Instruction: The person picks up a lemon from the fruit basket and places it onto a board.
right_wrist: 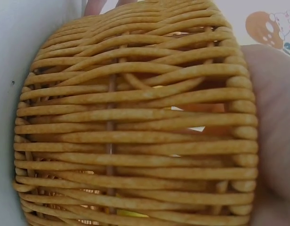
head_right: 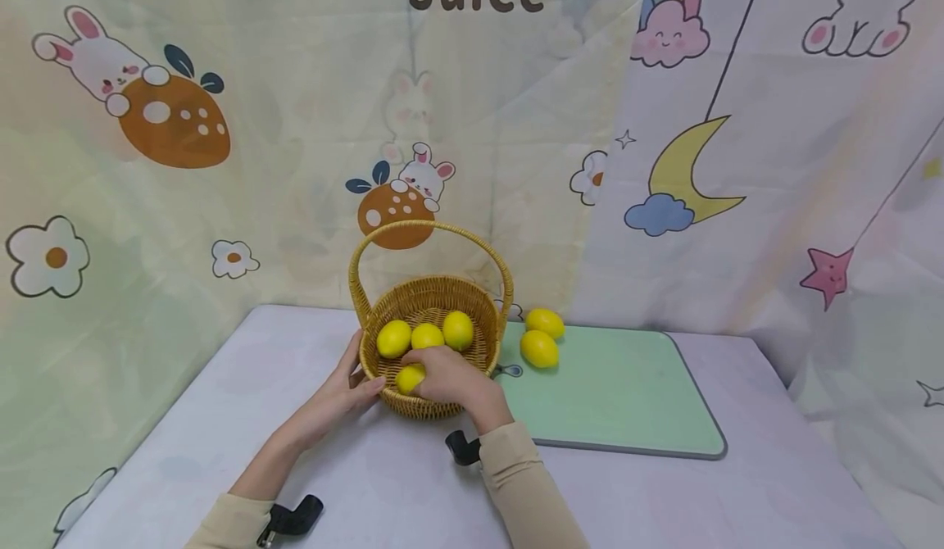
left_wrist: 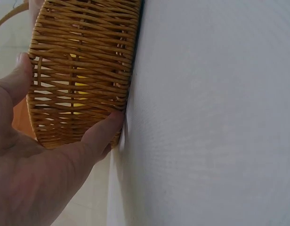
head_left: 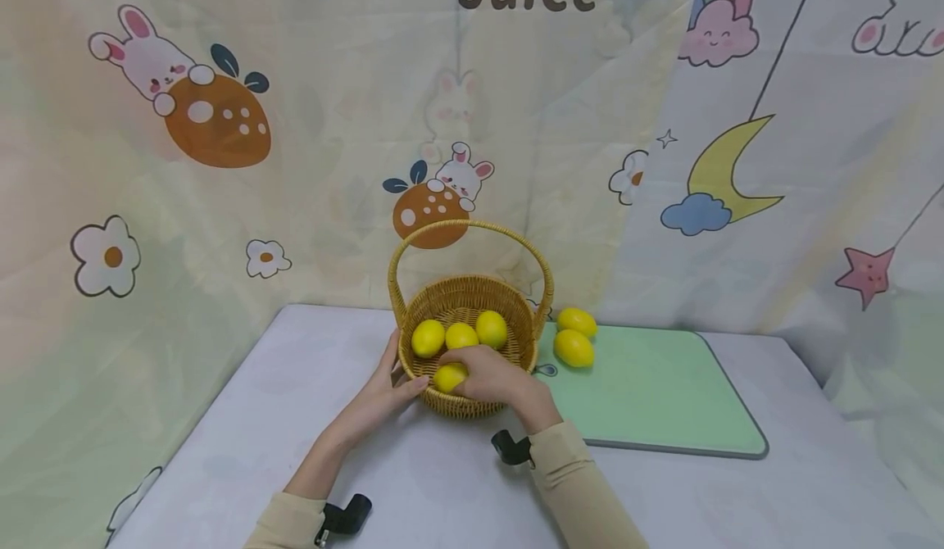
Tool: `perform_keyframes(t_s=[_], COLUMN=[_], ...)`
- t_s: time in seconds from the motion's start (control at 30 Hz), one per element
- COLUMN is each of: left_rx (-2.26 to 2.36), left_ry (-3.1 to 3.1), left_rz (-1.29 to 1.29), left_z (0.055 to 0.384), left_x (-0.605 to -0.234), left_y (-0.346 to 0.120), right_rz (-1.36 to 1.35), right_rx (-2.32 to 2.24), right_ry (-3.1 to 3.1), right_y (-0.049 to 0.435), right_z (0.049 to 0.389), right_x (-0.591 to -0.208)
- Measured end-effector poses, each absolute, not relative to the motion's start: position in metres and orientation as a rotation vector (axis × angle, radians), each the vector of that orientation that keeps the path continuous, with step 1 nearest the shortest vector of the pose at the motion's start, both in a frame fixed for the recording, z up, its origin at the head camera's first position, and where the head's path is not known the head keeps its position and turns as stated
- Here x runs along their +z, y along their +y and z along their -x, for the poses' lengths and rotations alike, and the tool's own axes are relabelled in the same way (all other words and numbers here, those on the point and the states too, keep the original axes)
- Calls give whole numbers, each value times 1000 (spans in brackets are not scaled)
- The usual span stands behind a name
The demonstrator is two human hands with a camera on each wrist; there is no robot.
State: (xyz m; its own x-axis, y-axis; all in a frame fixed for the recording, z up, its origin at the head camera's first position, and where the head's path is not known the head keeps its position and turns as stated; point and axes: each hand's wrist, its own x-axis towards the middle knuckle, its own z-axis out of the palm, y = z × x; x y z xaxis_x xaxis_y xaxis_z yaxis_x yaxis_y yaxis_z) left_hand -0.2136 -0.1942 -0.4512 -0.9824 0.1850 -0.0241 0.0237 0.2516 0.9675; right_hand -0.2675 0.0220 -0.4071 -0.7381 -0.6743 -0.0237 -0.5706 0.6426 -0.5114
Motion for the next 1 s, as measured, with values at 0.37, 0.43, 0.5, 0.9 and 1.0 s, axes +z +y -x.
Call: perform_keyframes(t_s=[0.37,0.43,0.5,0.9,1.0], left_rx=[1826,1824,1828,1796,1807], left_ry=[2376,2377,2372,2401,2392], left_rz=[-174,-183,-182,-139,-138], left_z=[214,213,213,214,214], left_x=[-451,-451,-451,-453,-453], left_y=[-193,-193,-193,-195,-195], right_rz=[1062,1067,1049,969,931], right_rx=[-666,-690,-718,-868,-877], right_ry=[2779,2786,2792,2840,2854], right_y=[36,39,43,74,85], right_z=[260,258,256,252,251], right_x=[-396,-392,-387,-364,-360])
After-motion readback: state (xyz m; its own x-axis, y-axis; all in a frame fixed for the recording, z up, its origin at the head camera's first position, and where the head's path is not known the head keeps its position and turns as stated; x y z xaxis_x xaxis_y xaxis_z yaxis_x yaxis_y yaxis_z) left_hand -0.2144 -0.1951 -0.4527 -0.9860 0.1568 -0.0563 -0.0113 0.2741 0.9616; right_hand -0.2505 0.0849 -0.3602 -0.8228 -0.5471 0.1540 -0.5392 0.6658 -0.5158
